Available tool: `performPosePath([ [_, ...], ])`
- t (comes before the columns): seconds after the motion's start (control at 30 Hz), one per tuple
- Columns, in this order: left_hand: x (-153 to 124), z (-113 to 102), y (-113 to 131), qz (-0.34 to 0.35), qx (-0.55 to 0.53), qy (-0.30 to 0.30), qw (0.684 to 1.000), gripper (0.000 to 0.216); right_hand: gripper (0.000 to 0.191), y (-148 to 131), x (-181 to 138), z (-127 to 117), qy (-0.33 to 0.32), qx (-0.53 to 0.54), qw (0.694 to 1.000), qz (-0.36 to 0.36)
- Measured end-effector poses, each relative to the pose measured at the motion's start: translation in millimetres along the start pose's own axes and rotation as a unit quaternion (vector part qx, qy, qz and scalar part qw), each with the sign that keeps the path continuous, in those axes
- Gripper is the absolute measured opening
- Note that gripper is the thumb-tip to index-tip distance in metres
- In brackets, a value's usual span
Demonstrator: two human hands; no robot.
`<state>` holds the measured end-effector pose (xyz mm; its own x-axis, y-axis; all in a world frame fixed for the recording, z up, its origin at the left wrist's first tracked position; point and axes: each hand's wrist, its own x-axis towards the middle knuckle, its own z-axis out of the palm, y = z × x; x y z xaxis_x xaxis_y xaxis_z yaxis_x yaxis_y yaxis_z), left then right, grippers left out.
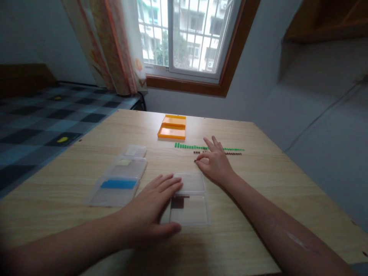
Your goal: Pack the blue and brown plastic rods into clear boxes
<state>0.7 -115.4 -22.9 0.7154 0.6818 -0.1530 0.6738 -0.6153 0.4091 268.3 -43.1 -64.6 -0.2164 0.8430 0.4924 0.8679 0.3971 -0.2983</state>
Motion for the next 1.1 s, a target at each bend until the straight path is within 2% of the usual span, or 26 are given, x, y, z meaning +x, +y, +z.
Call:
performPosePath([
  [0.23,-1.9,1.3,-2.4,0.008,-0.013,0.013,1.0,0.094,0.002,2.7,0.9,-0.8,-0.01,0.035,0.999,0.041],
  [0.47,-1.7,1.9,-4.1,0.018,-0.02,0.024,0.999,0.092,0.005,5.2,1.8,-4.5,0.012,0.057,0.996,0.062],
  [0.57,-0.9,1.7,-3.5,0.016,-0.02,0.021,0.999,0.093,0.008,8.7,5.6,-18.3,0.032,0.042,0.998,0.038],
  [0.67,-0.5,2.6,-4.0,0.01,-0.017,0.019,1.0,0.095,0.011,2.6,3.9,-43.3,0.032,0.048,0.998,-0.005],
  [0.73,-0.8,3.4,-4.7,0.013,-0.019,0.021,1.0,0.094,0.014,-9.4,-3.1,-61.4,0.008,0.085,0.996,-0.018],
  [0.87,-1.9,4.3,-4.7,0.017,-0.012,0.021,1.0,0.093,0.015,-41.2,-22.8,-85.2,-0.156,0.163,0.974,0.004],
  [1.0,-1.2,4.0,-3.3,0.019,0.006,0.021,1.0,0.092,0.014,-62.4,-33.6,-85.1,-0.28,0.172,0.944,-0.022],
  [1.1,-0.7,3.5,-3.0,0.018,0.006,0.02,1.0,0.093,0.013,-70.1,-37.4,-77.7,-0.318,0.132,0.938,-0.039],
])
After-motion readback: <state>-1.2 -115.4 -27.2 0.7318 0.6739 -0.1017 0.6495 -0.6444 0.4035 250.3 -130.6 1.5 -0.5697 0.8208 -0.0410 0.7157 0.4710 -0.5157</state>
